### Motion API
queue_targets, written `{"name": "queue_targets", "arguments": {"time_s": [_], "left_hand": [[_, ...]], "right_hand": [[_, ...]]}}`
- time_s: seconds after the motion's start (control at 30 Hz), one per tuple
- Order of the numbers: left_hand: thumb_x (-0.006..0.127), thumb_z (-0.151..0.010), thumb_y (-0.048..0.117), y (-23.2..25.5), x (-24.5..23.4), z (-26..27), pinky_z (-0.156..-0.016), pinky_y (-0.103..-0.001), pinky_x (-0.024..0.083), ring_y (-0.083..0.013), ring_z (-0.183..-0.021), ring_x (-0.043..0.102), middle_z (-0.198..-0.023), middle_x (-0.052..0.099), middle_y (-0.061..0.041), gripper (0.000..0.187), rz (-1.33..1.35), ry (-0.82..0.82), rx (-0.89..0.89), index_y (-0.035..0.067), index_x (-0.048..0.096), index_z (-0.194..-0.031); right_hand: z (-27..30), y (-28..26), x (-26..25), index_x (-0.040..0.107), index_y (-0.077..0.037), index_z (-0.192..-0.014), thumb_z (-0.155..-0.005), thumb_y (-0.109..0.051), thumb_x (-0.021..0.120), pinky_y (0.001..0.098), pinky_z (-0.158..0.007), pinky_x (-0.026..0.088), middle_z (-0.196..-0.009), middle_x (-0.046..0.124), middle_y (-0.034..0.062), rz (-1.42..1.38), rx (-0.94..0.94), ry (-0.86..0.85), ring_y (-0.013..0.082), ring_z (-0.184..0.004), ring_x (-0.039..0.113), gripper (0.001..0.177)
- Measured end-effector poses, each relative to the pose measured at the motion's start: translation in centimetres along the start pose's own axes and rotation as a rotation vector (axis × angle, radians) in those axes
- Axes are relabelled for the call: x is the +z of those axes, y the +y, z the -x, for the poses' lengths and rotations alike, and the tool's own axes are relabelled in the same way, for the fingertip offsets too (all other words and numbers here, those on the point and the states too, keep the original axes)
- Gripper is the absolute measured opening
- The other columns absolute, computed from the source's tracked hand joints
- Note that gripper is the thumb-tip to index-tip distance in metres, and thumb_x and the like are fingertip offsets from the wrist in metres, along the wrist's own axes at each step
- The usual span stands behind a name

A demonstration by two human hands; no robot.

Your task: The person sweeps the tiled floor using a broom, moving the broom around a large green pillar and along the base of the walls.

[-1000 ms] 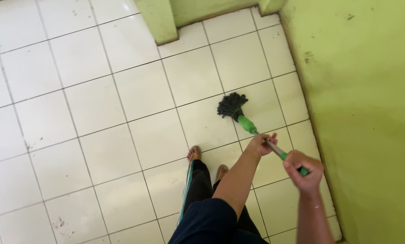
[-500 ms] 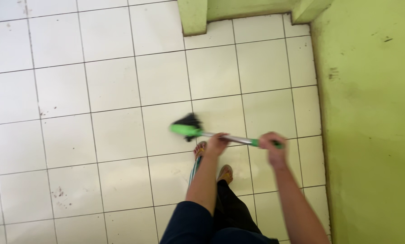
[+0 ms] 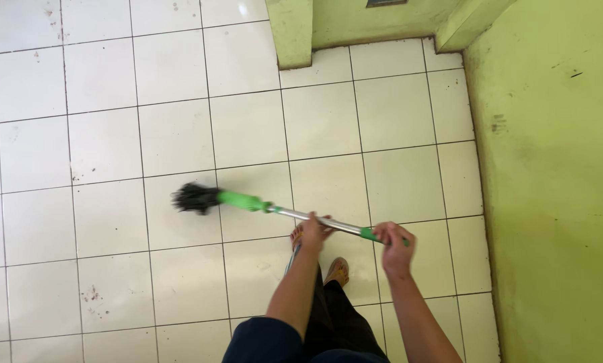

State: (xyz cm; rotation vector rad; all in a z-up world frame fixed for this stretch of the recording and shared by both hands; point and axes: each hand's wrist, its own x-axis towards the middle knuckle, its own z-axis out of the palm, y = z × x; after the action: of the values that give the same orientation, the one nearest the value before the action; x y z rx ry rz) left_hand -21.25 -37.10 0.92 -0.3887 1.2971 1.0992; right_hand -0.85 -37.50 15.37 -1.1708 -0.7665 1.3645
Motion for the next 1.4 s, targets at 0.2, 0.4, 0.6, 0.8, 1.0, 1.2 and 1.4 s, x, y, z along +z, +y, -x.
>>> {"name": "queue_targets", "arguments": {"time_s": [0.2,0.4,0.6,0.8,1.0,1.2,1.4], "left_hand": [[0.045,-0.102,0.022,-8.5,10.6,0.0,-0.096,-0.059,0.057,-0.0374,-0.095,0.068,-0.104,0.065,-0.015,0.029,0.144,-0.265,-0.352,0.007,0.038,-0.126],[0.045,-0.094,0.014,-15.3,18.1,1.7,-0.083,-0.051,0.063,-0.0299,-0.088,0.076,-0.097,0.072,-0.007,0.028,-0.285,-0.412,-0.672,0.003,0.049,-0.12],[0.046,-0.102,0.007,-18.6,18.9,2.8,-0.088,-0.038,0.06,-0.0296,-0.096,0.073,-0.106,0.075,-0.012,0.004,0.059,-0.376,-0.879,0.004,0.046,-0.105],[0.052,-0.095,0.012,-21.1,16.8,4.6,-0.073,-0.042,0.058,-0.0236,-0.072,0.062,-0.076,0.063,-0.008,0.012,0.526,-0.353,-0.861,0.007,0.049,-0.084],[0.047,-0.098,0.012,-18.1,16.0,3.0,-0.08,-0.039,0.055,-0.023,-0.084,0.062,-0.091,0.061,-0.011,0.016,0.31,-0.41,-0.76,0.0,0.055,-0.092],[0.057,-0.092,0.012,-10.3,4.9,-0.3,-0.079,-0.035,0.057,-0.0229,-0.084,0.06,-0.093,0.063,-0.017,0.032,0.319,-0.578,-0.52,-0.015,0.066,-0.105],[0.053,-0.091,0.011,2.3,-12.1,-3.7,-0.092,-0.055,0.058,-0.0356,-0.094,0.062,-0.097,0.065,-0.022,0.014,0.451,-0.009,-0.122,-0.002,0.053,-0.098]], "right_hand": [[1.8,-9.3,-2.2,0.057,0.003,-0.07,-0.095,0.009,0.055,0.0303,-0.061,0.046,-0.07,0.06,0.0111,0.205,-0.29,0.174,0.0154,-0.063,0.055,0.026],[5.0,-15.0,-2.2,0.048,-0.002,-0.066,-0.094,0.01,0.061,0.0293,-0.06,0.043,-0.071,0.058,0.0072,0.382,-0.46,0.148,0.0132,-0.065,0.055,0.033],[5.7,-15.3,-2.1,0.049,-0.003,-0.075,-0.094,0.006,0.071,0.0298,-0.081,0.047,-0.075,0.056,0.0016,0.691,-0.573,-0.09,0.01,-0.066,0.053,0.03],[2.5,-18.1,-7.6,0.061,-0.001,-0.075,-0.082,0.003,0.074,0.027,-0.059,0.048,-0.072,0.063,0.0032,0.716,-0.34,-0.464,0.0111,-0.064,0.058,0.014],[1.0,-17.3,-12.8,0.061,-0.001,-0.081,-0.089,0.011,0.063,0.0336,-0.069,0.048,-0.072,0.062,0.0047,0.372,-0.341,-0.281,0.0149,-0.07,0.06,0.014],[-1.0,-3.0,-12.4,0.055,-0.007,-0.074,-0.097,0.01,0.064,0.0275,-0.062,0.04,-0.073,0.054,0.001,0.077,-0.245,-0.15,0.0102,-0.067,0.049,0.03],[4.6,8.5,2.2,0.061,-0.004,-0.07,-0.094,-0.005,0.065,0.0434,-0.092,0.056,-0.08,0.071,0.0097,0.218,0.255,-0.136,0.0212,-0.084,0.07,0.024]]}}
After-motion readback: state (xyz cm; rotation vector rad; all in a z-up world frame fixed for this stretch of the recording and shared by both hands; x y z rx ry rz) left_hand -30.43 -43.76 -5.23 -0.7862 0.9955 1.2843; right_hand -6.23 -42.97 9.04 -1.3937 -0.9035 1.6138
